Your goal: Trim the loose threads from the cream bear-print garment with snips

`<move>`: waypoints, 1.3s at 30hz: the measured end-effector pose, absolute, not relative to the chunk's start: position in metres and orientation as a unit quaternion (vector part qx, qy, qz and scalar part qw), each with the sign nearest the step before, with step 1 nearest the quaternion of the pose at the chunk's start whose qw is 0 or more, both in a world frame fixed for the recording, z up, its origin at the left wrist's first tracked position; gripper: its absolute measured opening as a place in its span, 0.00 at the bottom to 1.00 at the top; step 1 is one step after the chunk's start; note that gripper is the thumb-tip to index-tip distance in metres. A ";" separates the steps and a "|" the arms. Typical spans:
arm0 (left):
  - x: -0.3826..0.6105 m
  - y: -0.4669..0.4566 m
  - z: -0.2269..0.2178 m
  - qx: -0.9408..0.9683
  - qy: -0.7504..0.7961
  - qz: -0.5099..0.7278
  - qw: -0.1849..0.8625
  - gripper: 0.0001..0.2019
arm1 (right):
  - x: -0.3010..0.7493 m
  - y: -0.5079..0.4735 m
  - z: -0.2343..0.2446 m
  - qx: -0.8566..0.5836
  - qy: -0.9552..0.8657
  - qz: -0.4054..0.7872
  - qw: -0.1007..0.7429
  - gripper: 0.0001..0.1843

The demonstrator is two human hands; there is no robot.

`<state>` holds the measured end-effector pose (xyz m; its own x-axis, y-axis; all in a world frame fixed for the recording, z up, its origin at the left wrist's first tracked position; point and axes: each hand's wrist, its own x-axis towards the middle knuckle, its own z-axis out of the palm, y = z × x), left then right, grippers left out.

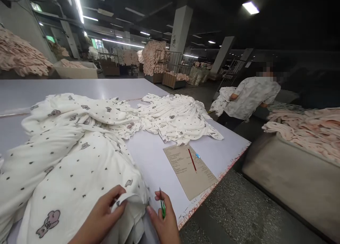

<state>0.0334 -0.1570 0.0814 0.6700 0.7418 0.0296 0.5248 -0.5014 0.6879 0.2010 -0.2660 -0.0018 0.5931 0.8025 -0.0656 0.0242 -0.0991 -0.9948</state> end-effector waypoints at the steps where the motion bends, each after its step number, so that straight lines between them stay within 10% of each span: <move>1: 0.028 -0.158 0.089 0.835 0.382 0.196 0.343 0.08 | 0.201 -0.262 0.000 -0.660 -0.349 0.318 0.584 0.27; 4: 0.018 -0.166 0.104 0.767 0.406 0.312 0.387 0.03 | 0.198 -0.249 0.008 -0.639 -0.480 0.288 0.528 0.31; 10: 0.012 -0.166 0.121 0.691 0.430 0.398 0.423 0.06 | 0.185 -0.232 0.021 -0.569 -0.564 0.310 0.513 0.06; 22: -0.002 -0.144 0.115 0.679 0.493 0.294 0.459 0.08 | 0.183 -0.226 0.026 -0.478 -0.652 0.323 0.492 0.18; 27: -0.002 -0.150 0.124 0.733 0.450 0.237 0.452 0.07 | 0.188 -0.218 0.024 -0.496 -0.630 0.353 0.482 0.08; 31: 0.007 -0.161 0.114 0.828 0.378 0.154 0.385 0.21 | 0.203 -0.215 0.043 -0.507 -0.557 0.392 0.528 0.10; 39: 0.021 -0.167 0.081 0.845 0.381 0.240 0.287 0.09 | 0.199 -0.212 0.048 -0.532 -0.455 0.423 0.574 0.12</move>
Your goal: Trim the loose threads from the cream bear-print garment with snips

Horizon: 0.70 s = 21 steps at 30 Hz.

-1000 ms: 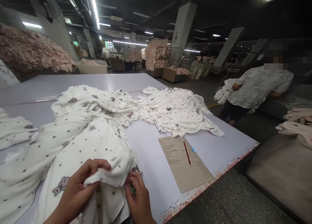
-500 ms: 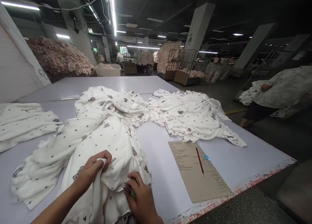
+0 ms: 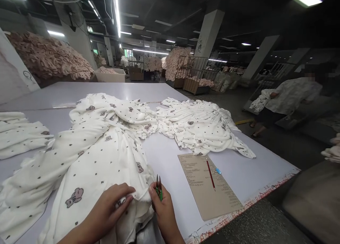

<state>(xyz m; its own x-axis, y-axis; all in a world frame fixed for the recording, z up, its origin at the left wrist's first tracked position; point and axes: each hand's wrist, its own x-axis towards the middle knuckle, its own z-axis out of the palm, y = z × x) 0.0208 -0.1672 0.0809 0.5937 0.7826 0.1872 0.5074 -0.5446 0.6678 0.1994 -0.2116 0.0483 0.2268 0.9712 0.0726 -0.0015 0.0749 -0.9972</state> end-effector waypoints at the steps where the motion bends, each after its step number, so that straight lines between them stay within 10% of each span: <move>1: 0.022 -0.168 0.083 0.841 0.384 0.245 0.292 0.09 | 0.197 -0.213 0.049 -0.538 -0.446 0.421 0.578 0.11; 21: 0.028 -0.172 0.091 0.766 0.416 0.270 0.409 0.12 | 0.184 -0.244 0.041 -0.615 -0.661 0.160 0.400 0.13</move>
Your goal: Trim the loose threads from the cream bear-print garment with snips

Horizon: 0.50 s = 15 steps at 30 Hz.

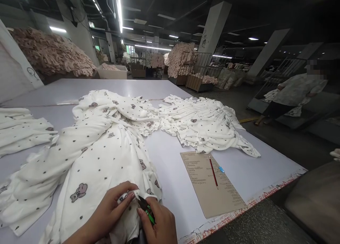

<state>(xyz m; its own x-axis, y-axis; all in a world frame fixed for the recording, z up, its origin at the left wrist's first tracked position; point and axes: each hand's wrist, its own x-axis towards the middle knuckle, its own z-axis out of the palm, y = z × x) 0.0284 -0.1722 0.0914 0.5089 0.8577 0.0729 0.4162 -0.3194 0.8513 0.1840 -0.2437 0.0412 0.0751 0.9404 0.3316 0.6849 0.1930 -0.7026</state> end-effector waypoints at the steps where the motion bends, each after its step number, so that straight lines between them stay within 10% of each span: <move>1: 0.029 -0.172 0.092 0.767 0.414 0.268 0.410 0.12 | 0.182 -0.243 0.041 -0.617 -0.654 0.156 0.408 0.13; 15: 0.029 -0.173 0.101 0.764 0.450 0.216 0.409 0.12 | 0.169 -0.240 0.031 -0.504 -0.411 0.507 0.566 0.17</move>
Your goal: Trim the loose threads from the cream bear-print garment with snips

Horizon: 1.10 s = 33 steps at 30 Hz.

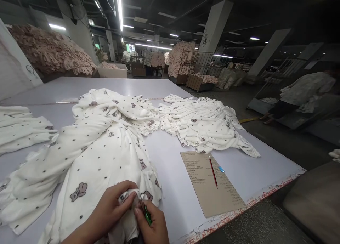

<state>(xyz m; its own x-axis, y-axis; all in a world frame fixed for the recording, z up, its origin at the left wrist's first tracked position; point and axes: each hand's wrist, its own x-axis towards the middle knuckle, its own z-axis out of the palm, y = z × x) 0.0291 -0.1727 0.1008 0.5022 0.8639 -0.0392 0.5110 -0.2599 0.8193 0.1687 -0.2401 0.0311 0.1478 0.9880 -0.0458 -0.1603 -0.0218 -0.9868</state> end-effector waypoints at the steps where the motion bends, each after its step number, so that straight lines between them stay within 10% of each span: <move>1: 0.028 -0.172 0.101 0.762 0.451 0.208 0.415 0.12 | 0.170 -0.238 0.033 -0.484 -0.395 0.539 0.565 0.19; 8: 0.024 -0.166 0.103 0.715 0.473 0.176 0.484 0.14 | 0.184 -0.223 0.053 -0.432 -0.299 0.637 0.564 0.21; 20: 0.028 -0.165 0.109 0.637 0.513 0.223 0.531 0.16 | 0.171 -0.246 0.050 -0.556 -0.562 0.380 0.479 0.19; 33: 0.030 -0.174 0.115 0.640 0.508 0.235 0.527 0.16 | 0.158 -0.241 0.032 -0.563 -0.464 0.437 0.526 0.22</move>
<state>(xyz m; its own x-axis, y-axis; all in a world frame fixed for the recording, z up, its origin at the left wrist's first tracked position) 0.0300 -0.1742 0.1153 0.3728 0.8976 -0.2351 0.4033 0.0714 0.9123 0.1582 -0.2413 0.0323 0.1869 0.9824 -0.0043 0.0626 -0.0163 -0.9979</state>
